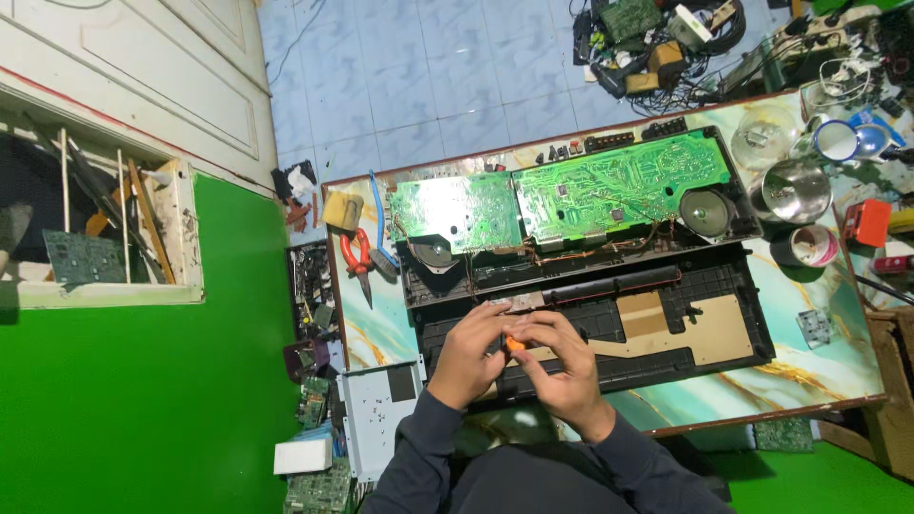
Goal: The person disassembles a disassembled electronic device, likely a stereo receiver, on a workbench. They use a screwdriver to remove screws and detach internal components, including a circuit board and a metal casing, placing them aside on the table.
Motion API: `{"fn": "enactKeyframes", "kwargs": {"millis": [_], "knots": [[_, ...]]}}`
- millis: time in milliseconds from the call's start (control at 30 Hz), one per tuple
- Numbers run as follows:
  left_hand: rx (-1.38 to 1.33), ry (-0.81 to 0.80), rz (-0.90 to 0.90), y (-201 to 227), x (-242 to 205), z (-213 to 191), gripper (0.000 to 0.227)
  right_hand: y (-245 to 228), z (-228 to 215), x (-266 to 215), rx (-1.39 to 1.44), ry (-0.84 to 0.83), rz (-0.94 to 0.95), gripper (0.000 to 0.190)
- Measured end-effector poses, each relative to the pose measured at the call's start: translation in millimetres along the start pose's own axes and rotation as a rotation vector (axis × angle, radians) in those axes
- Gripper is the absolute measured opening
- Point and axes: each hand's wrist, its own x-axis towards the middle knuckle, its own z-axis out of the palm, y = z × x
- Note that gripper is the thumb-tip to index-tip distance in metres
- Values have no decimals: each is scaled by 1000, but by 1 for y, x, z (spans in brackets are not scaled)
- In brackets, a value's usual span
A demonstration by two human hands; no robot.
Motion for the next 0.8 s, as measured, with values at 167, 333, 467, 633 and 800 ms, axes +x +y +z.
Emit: {"fn": "enactKeyframes", "kwargs": {"millis": [167, 333, 467, 633, 800], "knots": [[52, 17, -64, 4, -1, 5, 25, -5, 6, -7, -165, 60, 15, 26], [80, 112, -35, 7, 7, 8, 29, 3, 8, 3, -33, 64, 93, 29], [-88, -49, -149, 4, 4, 2, 30, 4, 8, 9, 37, 75, -7, 24], [-137, 52, -138, -4, 3, 5, 30, -8, 14, 7, -259, 76, -21, 35], [-153, 81, -19, -1, 1, 5, 33, -9, 17, 7, -203, 124, -80, 34]]}}
